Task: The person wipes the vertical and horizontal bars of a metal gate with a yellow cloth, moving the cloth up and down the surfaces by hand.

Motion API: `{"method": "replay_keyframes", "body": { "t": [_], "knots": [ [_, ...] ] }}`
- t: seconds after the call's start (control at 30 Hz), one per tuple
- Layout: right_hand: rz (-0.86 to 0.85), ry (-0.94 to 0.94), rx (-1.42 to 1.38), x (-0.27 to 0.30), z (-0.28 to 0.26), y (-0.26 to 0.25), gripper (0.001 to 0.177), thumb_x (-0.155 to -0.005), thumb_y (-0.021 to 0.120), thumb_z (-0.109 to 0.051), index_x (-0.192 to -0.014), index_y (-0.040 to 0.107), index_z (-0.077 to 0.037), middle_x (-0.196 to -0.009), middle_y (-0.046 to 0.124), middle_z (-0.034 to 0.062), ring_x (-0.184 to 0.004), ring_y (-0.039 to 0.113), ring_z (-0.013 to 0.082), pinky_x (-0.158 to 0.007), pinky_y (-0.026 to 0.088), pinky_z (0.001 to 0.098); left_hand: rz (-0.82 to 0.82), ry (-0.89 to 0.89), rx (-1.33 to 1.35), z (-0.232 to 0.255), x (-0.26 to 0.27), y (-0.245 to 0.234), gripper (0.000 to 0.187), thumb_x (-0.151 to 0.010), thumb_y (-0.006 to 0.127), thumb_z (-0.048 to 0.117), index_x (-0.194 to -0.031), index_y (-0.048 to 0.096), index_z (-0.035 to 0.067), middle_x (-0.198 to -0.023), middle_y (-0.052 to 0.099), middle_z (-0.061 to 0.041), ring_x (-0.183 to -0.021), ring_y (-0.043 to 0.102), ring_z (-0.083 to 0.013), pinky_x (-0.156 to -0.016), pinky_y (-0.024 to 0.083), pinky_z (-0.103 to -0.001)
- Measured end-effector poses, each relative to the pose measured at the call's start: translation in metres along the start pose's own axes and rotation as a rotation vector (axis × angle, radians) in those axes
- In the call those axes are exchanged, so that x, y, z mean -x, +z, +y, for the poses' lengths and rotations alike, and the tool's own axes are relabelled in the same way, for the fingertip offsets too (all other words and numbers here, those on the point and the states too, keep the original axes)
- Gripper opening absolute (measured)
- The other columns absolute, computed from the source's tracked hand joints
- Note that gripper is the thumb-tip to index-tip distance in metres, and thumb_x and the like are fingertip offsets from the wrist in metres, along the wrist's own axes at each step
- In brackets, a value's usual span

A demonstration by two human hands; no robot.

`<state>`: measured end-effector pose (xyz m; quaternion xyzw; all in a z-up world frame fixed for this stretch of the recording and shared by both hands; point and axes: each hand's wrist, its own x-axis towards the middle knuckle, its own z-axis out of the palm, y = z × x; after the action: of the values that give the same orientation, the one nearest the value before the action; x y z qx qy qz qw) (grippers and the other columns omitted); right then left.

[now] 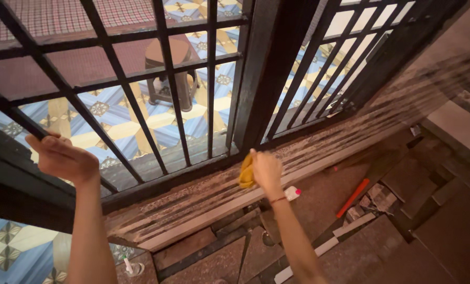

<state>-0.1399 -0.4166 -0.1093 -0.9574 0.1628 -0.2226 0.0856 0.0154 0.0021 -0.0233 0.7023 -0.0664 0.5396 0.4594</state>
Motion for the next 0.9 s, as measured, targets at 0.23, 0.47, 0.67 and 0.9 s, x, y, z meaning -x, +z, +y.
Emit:
{"method": "replay_keyframes", "body": {
  "t": [0.23, 0.47, 0.67, 0.9],
  "knots": [
    [0.051, 0.101, -0.021, -0.043, 0.038, -0.047, 0.059, -0.112, 0.034, -0.047, -0.095, 0.075, -0.008, -0.076, 0.065, 0.0194, -0.076, 0.066, 0.0420, -0.070, 0.053, 0.0527, 0.001, -0.005, -0.051, 0.003, -0.002, 0.000, 0.057, -0.124, 0.023, 0.040, -0.110, 0.052, -0.007, -0.069, 0.049, -0.008, -0.057, 0.049, -0.0161, -0.052, 0.029, -0.031],
    [0.230, 0.230, -1.225, -0.094, 0.019, -0.117, 0.082, -0.098, 0.032, -0.069, -0.143, 0.058, -0.004, -0.120, 0.068, 0.0150, -0.096, 0.071, 0.0186, -0.075, 0.060, 0.0298, -0.002, -0.014, -0.044, 0.003, -0.001, -0.002, 0.061, -0.122, 0.022, 0.043, -0.110, 0.052, -0.009, -0.071, 0.047, -0.008, -0.057, 0.046, -0.0179, -0.053, 0.027, -0.034],
    [0.647, -0.086, -1.001, -0.129, -0.014, -0.113, 0.075, -0.114, 0.025, -0.064, -0.158, 0.049, -0.007, -0.164, 0.051, 0.0165, -0.116, 0.046, 0.0199, -0.097, 0.037, 0.0258, 0.016, -0.030, -0.052, 0.004, -0.003, 0.001, 0.060, -0.122, 0.022, 0.043, -0.109, 0.052, -0.008, -0.071, 0.048, -0.008, -0.058, 0.047, -0.0182, -0.053, 0.027, -0.035],
    [0.636, -0.327, -0.633, -0.137, -0.033, -0.088, 0.068, -0.114, 0.015, -0.056, -0.165, 0.030, -0.015, -0.163, 0.049, 0.0141, -0.110, 0.060, 0.0250, -0.092, 0.051, 0.0375, 0.018, -0.007, -0.052, 0.006, -0.004, 0.001, 0.057, -0.123, 0.024, 0.039, -0.109, 0.051, -0.009, -0.071, 0.049, -0.010, -0.058, 0.050, -0.0211, -0.053, 0.028, -0.037]
  ]
}}
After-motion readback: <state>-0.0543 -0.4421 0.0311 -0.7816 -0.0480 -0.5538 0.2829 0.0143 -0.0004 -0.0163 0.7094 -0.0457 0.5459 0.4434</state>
